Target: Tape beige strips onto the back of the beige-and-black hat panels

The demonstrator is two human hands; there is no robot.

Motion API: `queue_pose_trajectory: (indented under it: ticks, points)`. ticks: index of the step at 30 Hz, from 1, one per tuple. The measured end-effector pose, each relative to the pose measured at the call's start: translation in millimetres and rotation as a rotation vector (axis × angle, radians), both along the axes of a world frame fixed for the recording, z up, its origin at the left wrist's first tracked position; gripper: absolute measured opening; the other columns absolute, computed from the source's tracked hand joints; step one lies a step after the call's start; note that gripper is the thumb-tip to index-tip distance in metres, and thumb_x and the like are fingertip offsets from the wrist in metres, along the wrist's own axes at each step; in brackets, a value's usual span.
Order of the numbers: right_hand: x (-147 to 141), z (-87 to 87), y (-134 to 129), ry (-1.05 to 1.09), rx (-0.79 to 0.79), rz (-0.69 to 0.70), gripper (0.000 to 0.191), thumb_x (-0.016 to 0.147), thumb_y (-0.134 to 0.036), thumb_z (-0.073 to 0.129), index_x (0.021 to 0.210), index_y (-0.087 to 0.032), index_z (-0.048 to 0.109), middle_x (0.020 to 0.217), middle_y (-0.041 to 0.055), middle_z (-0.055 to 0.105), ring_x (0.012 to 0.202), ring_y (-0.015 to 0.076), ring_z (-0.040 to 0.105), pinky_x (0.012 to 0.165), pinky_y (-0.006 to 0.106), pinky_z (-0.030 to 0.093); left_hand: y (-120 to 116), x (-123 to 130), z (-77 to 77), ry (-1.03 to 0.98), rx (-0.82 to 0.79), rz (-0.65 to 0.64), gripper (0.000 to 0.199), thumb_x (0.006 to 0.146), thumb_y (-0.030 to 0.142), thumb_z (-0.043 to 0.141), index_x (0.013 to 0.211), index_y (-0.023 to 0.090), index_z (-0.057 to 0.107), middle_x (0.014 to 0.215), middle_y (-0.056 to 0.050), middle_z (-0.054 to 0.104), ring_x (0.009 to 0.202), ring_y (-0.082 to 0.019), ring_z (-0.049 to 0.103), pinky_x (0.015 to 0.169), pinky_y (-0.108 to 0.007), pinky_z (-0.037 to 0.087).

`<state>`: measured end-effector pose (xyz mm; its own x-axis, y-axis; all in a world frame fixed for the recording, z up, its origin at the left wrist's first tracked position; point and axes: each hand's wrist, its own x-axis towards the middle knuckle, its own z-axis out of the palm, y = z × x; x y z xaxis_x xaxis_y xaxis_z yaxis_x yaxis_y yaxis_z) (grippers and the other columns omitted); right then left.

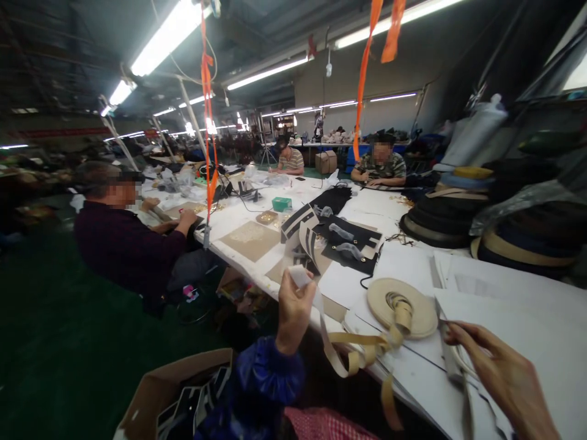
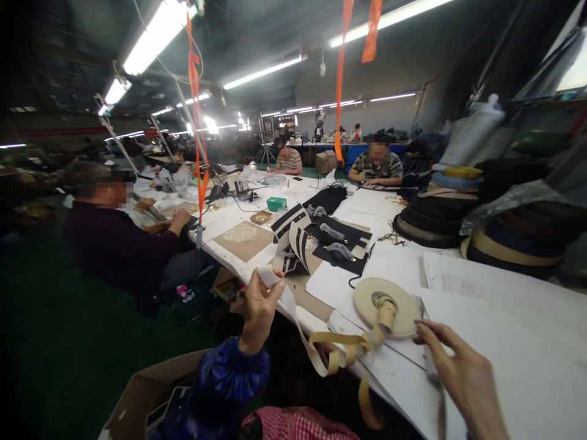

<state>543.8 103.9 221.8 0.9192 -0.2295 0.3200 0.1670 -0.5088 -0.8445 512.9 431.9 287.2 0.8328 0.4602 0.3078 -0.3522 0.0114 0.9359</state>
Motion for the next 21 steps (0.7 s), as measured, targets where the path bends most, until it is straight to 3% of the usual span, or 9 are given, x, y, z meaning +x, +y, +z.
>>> queue_pose_trajectory:
  ticks: [1, 3, 5, 7, 10, 13, 18, 21]
  points:
    - [-4.9, 18.3, 27.9, -0.034, -0.014, 0.058, 0.04, 0.069, -0.061, 0.067, 0.081, -0.023, 0.074, 0.069, 0.0057, 0.068, 0.07, 0.0287, 0.063, 0.067, 0.041, 0.046, -10.2, -0.5, -3.5, 0.02, 0.051, 0.011, 0.019, 0.082, 0.018, 0.06, 0.097, 0.017, 0.049, 0.092, -0.002, 0.056, 0.081, -0.012, 0.057, 0.074, -0.025, 0.047]
    - [-14.5, 46.8, 80.1, -0.221, 0.0, 0.292, 0.026, 0.081, -0.048, 0.064, 0.078, -0.024, 0.071, 0.081, 0.0058, 0.069, 0.077, 0.0251, 0.063, 0.067, 0.037, 0.047, -28.5, -1.2, -10.9, 0.04, 0.2, 0.054, 0.024, 0.083, 0.015, 0.056, 0.106, 0.018, 0.047, 0.101, -0.006, 0.055, 0.088, -0.015, 0.057, 0.078, -0.029, 0.048]
    - [-20.9, 63.2, 122.5, -0.413, 0.014, 0.446, 0.009, 0.085, -0.033, 0.065, 0.085, -0.024, 0.068, 0.084, 0.0051, 0.067, 0.08, 0.0217, 0.061, 0.071, 0.034, 0.048, -43.8, -1.0, -19.0, 0.0, 0.366, 0.116, 0.033, 0.083, 0.01, 0.053, 0.114, 0.018, 0.045, 0.111, -0.009, 0.052, 0.101, -0.019, 0.055, 0.087, -0.033, 0.047]
    - [-22.4, 68.4, 151.0, -0.505, 0.004, 0.488, 0.011, 0.084, -0.024, 0.066, 0.094, -0.023, 0.063, 0.089, 0.0065, 0.063, 0.084, 0.0211, 0.06, 0.072, 0.033, 0.048, -55.0, 0.6, -26.9, -0.094, 0.506, 0.171, 0.042, 0.082, 0.005, 0.05, 0.121, 0.019, 0.041, 0.117, -0.01, 0.049, 0.111, -0.02, 0.052, 0.094, -0.034, 0.046]
    - [-16.3, 61.2, 168.3, -0.457, 0.002, 0.531, 0.018, 0.081, -0.014, 0.06, 0.098, -0.02, 0.055, 0.094, 0.0071, 0.058, 0.089, 0.0203, 0.056, 0.076, 0.032, 0.048, -62.7, 5.3, -36.6, -0.2, 0.682, 0.228, 0.054, 0.079, -0.001, 0.046, 0.129, 0.02, 0.035, 0.121, -0.012, 0.047, 0.115, -0.02, 0.051, 0.094, -0.033, 0.048]
    - [-5.7, 47.6, 167.9, -0.377, 0.022, 0.546, 0.018, 0.08, -0.011, 0.057, 0.097, -0.019, 0.053, 0.094, 0.0062, 0.056, 0.089, 0.0193, 0.055, 0.078, 0.032, 0.046, -63.9, 11.9, -45.3, -0.196, 0.818, 0.26, 0.06, 0.078, -0.003, 0.044, 0.132, 0.019, 0.033, 0.123, -0.014, 0.047, 0.116, -0.021, 0.053, 0.091, -0.031, 0.051]
    - [4.4, 29.4, 168.3, -0.304, 0.108, 0.49, 0.01, 0.087, -0.019, 0.053, 0.094, -0.019, 0.06, 0.093, 0.0067, 0.063, 0.087, 0.0197, 0.059, 0.079, 0.032, 0.046, -71.7, 25.1, -61.9, -0.072, 0.987, 0.316, 0.055, 0.085, 0.002, 0.041, 0.136, 0.018, 0.028, 0.129, -0.018, 0.048, 0.114, -0.025, 0.057, 0.083, -0.033, 0.056]
    - [11.7, 16.2, 170.6, -0.159, 0.239, 0.417, 0.016, 0.089, -0.031, 0.055, 0.09, -0.019, 0.065, 0.092, 0.0076, 0.066, 0.085, 0.0214, 0.06, 0.08, 0.035, 0.047, -76.4, 31.8, -67.9, -0.028, 1.022, 0.289, 0.055, 0.089, 0.006, 0.041, 0.14, 0.019, 0.024, 0.131, -0.019, 0.048, 0.119, -0.027, 0.056, 0.085, -0.036, 0.057]
